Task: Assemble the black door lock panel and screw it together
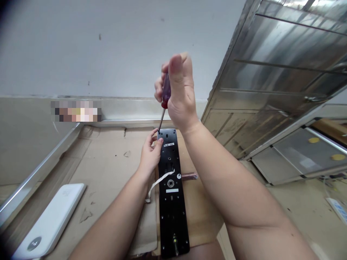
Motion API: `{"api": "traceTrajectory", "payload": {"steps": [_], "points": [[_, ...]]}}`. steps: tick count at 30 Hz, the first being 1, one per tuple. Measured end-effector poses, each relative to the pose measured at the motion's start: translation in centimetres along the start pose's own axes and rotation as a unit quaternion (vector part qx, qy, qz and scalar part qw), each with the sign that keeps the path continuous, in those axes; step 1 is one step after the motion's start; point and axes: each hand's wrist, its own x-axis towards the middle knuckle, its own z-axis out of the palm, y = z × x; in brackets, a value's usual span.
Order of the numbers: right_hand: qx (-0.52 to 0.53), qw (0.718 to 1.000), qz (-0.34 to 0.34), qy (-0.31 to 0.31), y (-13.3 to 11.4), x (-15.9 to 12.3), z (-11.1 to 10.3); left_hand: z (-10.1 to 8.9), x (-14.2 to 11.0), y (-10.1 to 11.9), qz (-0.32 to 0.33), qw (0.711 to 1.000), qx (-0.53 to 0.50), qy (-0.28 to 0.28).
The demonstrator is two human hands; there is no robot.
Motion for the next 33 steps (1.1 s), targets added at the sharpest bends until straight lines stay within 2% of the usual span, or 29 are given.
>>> {"api": "traceTrajectory", "payload": {"steps": [4, 7, 9, 12, 14, 19, 33], "points": [[-0.045, 0.995, 0.061, -0.065, -0.3, 1.1, -0.2, 0.0, 0.0, -0.2, 0.004, 1.000, -0.003, -0.003], [-0.029, 0.992, 0.094, -0.081, -0.6, 1.3, -0.3, 0.0, 0.0, -0.1, 0.000, 1.000, -0.001, -0.005], [0.005, 0.994, 0.089, -0.071, -0.7, 1.0, -0.1, 0.0, -0.1, 0.0, -0.002, 1.000, -0.006, -0.005], [0.055, 0.997, 0.042, -0.039, -0.7, 0.1, 0.5, 0.0, -0.1, 0.2, -0.002, 1.000, -0.011, -0.003], [0.047, 0.998, 0.024, -0.016, -0.5, -0.2, 0.7, 0.0, -0.1, 0.2, 0.000, 1.000, -0.004, -0.002], [-0.014, 0.999, 0.048, -0.019, 0.0, 0.5, 0.4, -0.1, 0.0, 0.3, 0.001, 1.000, 0.010, -0.002], [0.049, 0.998, 0.005, 0.034, -0.5, 1.7, -1.3, -0.2, 0.0, 0.1, 0.011, 1.000, 0.007, -0.011]]}}
